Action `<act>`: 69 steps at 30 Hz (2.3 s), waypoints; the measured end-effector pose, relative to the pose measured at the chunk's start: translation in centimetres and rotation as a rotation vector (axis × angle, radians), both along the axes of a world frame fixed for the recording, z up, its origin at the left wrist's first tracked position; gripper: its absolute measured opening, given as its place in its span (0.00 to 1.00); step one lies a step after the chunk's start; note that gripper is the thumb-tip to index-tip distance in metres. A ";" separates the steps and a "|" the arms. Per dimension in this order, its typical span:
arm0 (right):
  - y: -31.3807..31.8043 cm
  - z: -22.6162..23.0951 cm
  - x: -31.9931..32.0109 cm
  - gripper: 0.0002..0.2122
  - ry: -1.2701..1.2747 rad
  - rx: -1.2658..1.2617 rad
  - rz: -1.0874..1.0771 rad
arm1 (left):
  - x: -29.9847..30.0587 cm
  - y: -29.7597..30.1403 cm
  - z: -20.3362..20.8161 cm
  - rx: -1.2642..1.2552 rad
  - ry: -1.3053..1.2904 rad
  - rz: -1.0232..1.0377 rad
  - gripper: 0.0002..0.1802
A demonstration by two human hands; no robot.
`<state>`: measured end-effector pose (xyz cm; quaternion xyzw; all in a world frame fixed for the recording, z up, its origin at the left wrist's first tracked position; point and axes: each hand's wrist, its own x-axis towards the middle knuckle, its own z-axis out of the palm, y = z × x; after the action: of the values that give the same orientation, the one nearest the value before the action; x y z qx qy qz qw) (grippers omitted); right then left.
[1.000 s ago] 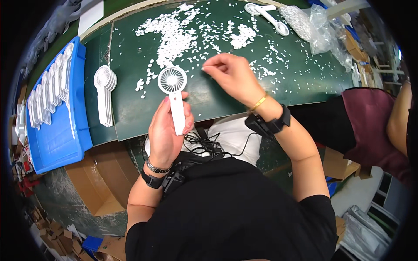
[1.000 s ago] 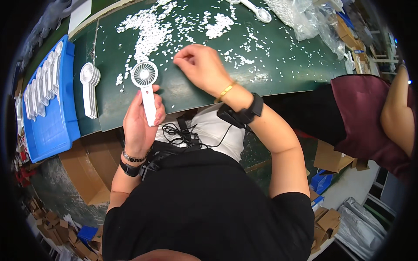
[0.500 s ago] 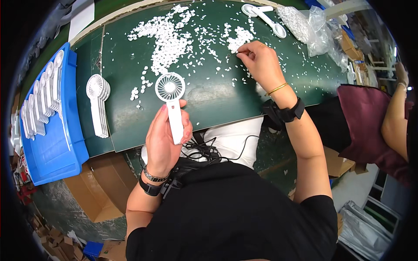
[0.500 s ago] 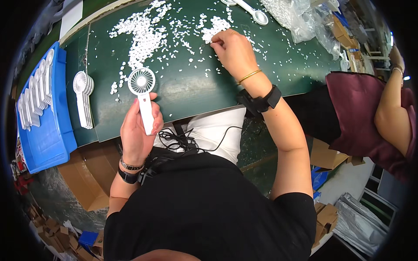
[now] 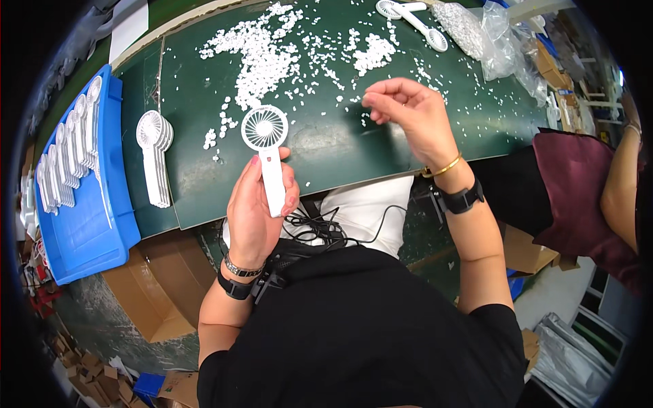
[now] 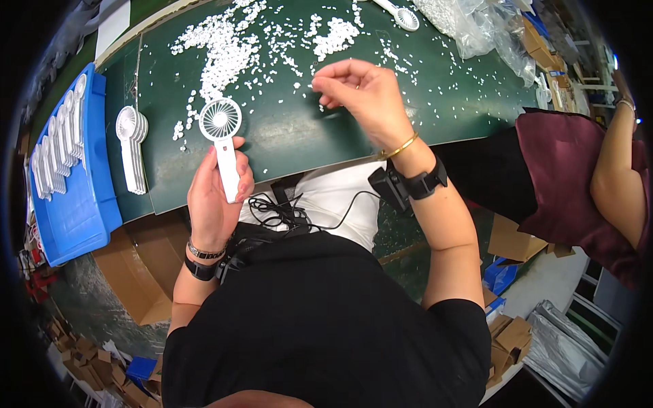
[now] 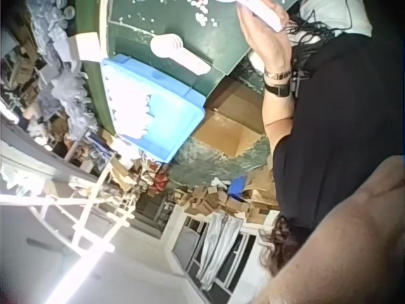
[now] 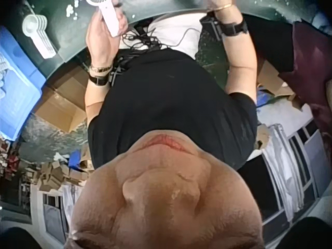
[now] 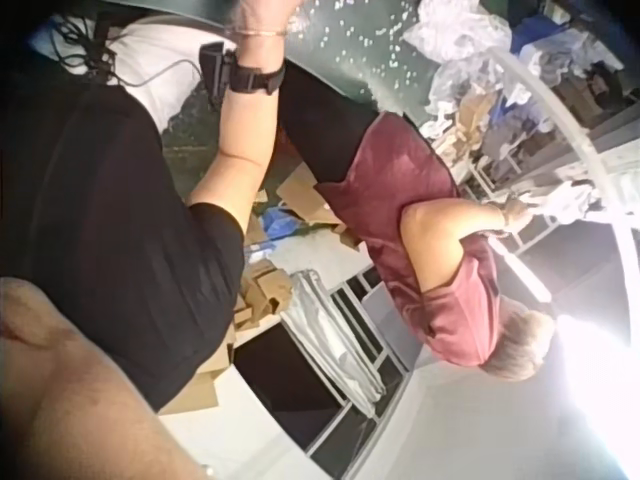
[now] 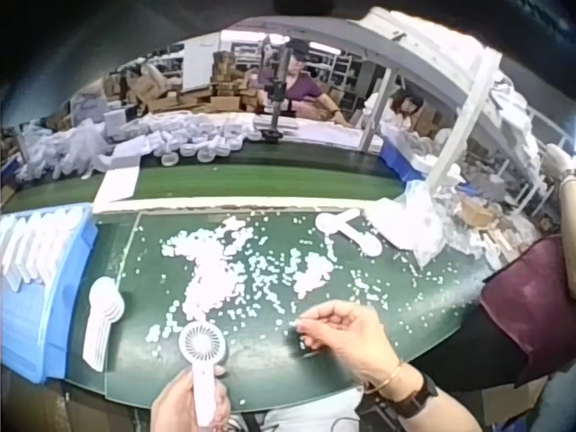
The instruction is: Assembling and inspecting handheld electric fans at a factory assembly line.
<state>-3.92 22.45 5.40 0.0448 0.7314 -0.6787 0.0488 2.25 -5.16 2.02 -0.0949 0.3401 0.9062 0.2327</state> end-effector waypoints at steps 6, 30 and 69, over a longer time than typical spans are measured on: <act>-1.5 -0.1 3.9 0.10 -0.103 -0.244 0.028 | 0.0 0.5 -0.1 -0.011 0.038 -0.031 0.24; -6.6 -2.1 5.7 0.10 0.714 0.502 0.123 | 1.0 1.5 0.5 -0.011 -0.006 -0.175 0.22; -8.4 -1.4 6.9 0.07 0.544 0.487 0.104 | 1.5 2.3 0.8 -0.073 0.028 -0.189 0.19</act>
<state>2.93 14.08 4.04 -0.1640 0.8591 -0.4684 -0.1252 3.72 -2.88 2.81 -0.0581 0.3835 0.8685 0.3088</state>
